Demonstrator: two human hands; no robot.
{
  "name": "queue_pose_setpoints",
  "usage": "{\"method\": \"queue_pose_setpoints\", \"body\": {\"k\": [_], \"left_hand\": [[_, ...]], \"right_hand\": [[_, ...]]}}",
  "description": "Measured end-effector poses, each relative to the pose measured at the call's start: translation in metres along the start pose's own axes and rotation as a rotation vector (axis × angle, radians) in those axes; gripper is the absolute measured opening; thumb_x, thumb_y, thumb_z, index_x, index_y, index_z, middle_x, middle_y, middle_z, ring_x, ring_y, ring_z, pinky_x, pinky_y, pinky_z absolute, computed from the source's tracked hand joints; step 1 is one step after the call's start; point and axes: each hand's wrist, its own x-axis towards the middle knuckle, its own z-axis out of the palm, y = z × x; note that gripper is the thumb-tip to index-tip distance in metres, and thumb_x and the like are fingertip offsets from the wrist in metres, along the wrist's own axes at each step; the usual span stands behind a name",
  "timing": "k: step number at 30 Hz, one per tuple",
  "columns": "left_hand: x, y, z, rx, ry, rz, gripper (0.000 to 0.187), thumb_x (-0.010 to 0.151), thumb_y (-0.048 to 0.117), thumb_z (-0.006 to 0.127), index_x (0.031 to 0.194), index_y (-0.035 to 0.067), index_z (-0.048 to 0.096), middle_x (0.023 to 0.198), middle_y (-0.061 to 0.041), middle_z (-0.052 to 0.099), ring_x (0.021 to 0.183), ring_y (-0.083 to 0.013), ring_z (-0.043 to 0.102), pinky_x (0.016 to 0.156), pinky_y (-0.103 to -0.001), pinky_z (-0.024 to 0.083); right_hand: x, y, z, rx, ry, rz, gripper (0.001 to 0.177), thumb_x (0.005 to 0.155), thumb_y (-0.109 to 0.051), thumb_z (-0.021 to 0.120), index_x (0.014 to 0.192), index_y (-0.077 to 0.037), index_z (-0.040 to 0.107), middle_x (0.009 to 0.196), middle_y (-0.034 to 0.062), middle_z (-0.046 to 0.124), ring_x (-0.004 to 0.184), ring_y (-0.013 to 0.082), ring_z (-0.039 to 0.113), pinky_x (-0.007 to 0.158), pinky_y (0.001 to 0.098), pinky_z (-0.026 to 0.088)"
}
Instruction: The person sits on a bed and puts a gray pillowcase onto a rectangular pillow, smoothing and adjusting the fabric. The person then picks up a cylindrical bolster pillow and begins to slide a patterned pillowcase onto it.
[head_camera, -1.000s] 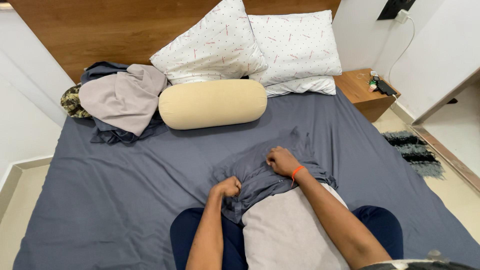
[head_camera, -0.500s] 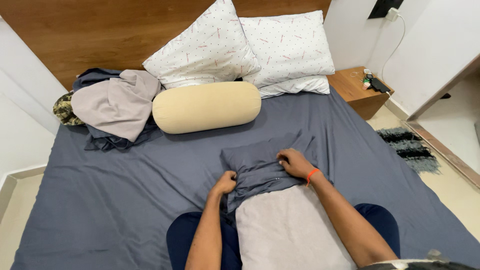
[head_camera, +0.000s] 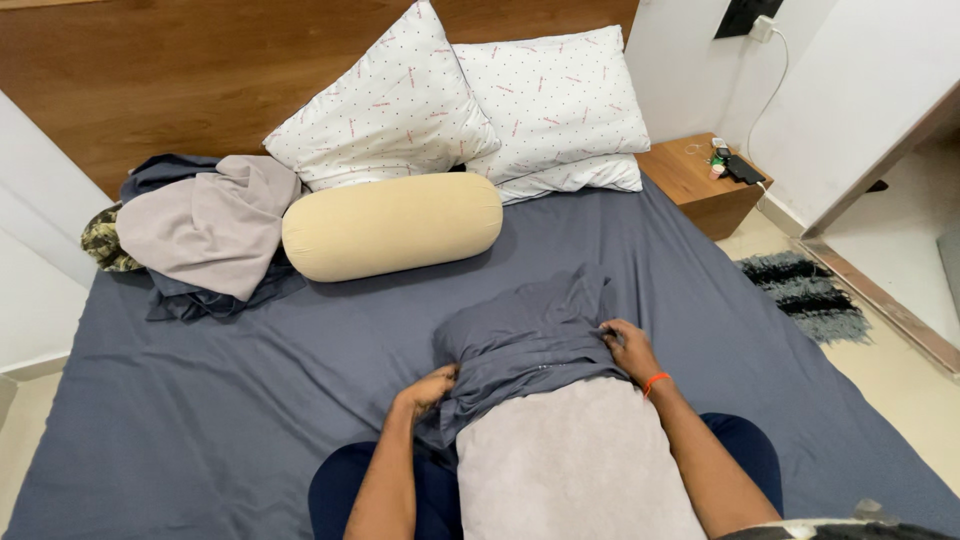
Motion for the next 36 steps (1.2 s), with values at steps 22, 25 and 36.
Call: {"method": "queue_pose_setpoints", "body": {"k": [22,25,36], "left_hand": [[-0.070,0.075,0.052,-0.266,0.270,0.043,0.080,0.073,0.015,0.076,0.147,0.015,0.046,0.134,-0.008,0.064,0.118,-0.0200,0.062,0.103,-0.034,0.048],[-0.079,0.128,0.073,-0.115,0.440,0.235,0.069,0.067,0.003,0.073,0.135,-0.002,0.060,0.116,-0.016,0.074,0.101,-0.0242,0.070,0.093,-0.033,0.054],[-0.140,0.368,0.182,1.085,0.698,0.543,0.056,0.067,0.014,0.080,0.118,-0.006,0.066,0.107,-0.032,0.070,0.104,-0.0458,0.068,0.091,-0.047,0.053]], "right_hand": [[-0.010,-0.043,-0.034,0.294,-0.606,0.787,0.119,0.076,-0.073,0.064,0.163,-0.009,0.014,0.171,0.0186,0.015,0.159,0.0315,0.016,0.126,0.0529,0.019],[-0.015,-0.042,-0.026,0.330,-0.579,0.740,0.113,0.082,-0.071,0.062,0.163,-0.006,0.015,0.170,0.0198,0.014,0.159,0.0318,0.012,0.126,0.0517,0.016],[-0.020,-0.084,0.063,0.269,-0.795,0.097,0.070,0.092,-0.032,0.068,0.151,-0.004,0.042,0.155,0.0176,0.050,0.145,0.0286,0.044,0.120,0.0410,0.034]]}}
